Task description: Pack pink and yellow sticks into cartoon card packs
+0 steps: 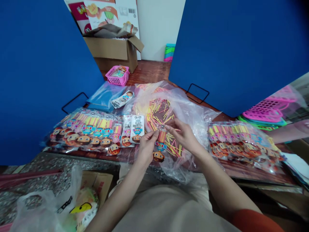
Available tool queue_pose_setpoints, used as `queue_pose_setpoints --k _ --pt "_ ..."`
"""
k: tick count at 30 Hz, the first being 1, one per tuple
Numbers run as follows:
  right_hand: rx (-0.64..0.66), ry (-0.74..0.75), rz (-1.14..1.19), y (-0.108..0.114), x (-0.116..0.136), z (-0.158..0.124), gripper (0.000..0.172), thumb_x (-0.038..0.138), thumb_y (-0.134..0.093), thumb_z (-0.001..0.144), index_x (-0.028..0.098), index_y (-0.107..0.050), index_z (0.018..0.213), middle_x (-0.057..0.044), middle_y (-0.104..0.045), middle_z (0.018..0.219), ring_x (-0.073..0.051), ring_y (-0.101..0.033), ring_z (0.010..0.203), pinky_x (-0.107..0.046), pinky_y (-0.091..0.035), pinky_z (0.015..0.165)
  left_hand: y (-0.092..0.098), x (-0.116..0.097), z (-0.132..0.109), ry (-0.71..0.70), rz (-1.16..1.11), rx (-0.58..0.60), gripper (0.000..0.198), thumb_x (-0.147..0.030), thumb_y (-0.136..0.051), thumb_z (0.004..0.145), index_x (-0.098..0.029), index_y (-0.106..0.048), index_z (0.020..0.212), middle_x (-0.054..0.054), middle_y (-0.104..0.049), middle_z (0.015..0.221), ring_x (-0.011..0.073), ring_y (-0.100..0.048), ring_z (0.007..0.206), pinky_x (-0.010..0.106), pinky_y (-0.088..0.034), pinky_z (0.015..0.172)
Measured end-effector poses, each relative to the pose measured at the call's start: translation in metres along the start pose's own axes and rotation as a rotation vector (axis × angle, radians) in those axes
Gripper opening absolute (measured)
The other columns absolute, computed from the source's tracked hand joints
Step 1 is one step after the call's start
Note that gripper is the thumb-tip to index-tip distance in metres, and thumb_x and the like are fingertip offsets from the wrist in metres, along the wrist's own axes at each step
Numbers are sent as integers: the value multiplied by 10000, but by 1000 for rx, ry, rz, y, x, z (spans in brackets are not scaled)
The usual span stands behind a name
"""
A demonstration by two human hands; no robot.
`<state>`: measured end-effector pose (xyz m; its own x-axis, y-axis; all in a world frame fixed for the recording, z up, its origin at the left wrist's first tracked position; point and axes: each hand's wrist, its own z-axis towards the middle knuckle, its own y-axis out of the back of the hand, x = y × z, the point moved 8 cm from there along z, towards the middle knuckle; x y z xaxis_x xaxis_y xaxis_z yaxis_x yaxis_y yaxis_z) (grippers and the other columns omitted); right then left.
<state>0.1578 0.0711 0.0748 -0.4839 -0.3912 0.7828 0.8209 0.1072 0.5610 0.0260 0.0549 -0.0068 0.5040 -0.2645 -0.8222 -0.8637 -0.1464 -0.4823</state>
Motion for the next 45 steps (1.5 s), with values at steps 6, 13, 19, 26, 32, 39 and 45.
queue_pose_setpoints --k 6,13,19,26,32,39,45 --pt "67 -45 46 -1 -6 3 376 527 -558 897 176 -617 772 -7 -600 698 -137 -543 655 -254 -398 611 -4 -2 -6 46 -27 -23 396 -416 -878 525 -138 -765 783 30 -718 698 128 -613 621 240 -487 621" --pt "-16 -230 553 -12 -26 0 539 437 -762 746 220 -520 1176 65 -553 663 -93 -479 543 -226 -351 505 0 -8 -7 61 -39 -42 412 -398 -894 514 -142 -741 799 21 -705 710 98 -599 597 196 -460 543" --pt "-53 -297 700 -16 -35 -1 496 374 -788 710 194 -561 1112 68 -566 653 -87 -533 573 -228 -412 557 4 -1 -8 135 134 56 393 -307 -921 443 -125 -706 718 6 -670 645 88 -574 545 196 -436 514" --pt "-64 -293 654 -26 -29 -4 677 354 -821 629 204 -487 1198 92 -544 614 -85 -487 518 -220 -369 497 5 -5 -7 28 208 79 351 -362 -877 535 -135 -728 758 13 -681 673 114 -583 618 225 -454 599" --pt "-155 -238 658 -26 -23 -8 640 318 -812 639 206 -490 1181 105 -482 599 -77 -439 506 -218 -353 498 7 -3 -6 -7 255 91 312 -358 -861 555 -135 -730 729 17 -684 699 108 -551 616 228 -433 621" --pt "-125 -231 692 -38 -22 -9 689 378 -813 651 222 -477 1233 89 -522 613 -100 -485 529 -238 -392 527 13 -7 -5 -37 274 38 332 -328 -884 500 -130 -717 708 19 -685 681 124 -568 632 234 -434 630" --pt "-211 -258 619 -34 -27 -8 642 368 -821 628 202 -516 1168 108 -483 546 -83 -424 463 -217 -328 463 14 -7 -9 20 246 93 361 -388 -876 528 -136 -739 747 41 -702 708 132 -583 641 227 -442 597"
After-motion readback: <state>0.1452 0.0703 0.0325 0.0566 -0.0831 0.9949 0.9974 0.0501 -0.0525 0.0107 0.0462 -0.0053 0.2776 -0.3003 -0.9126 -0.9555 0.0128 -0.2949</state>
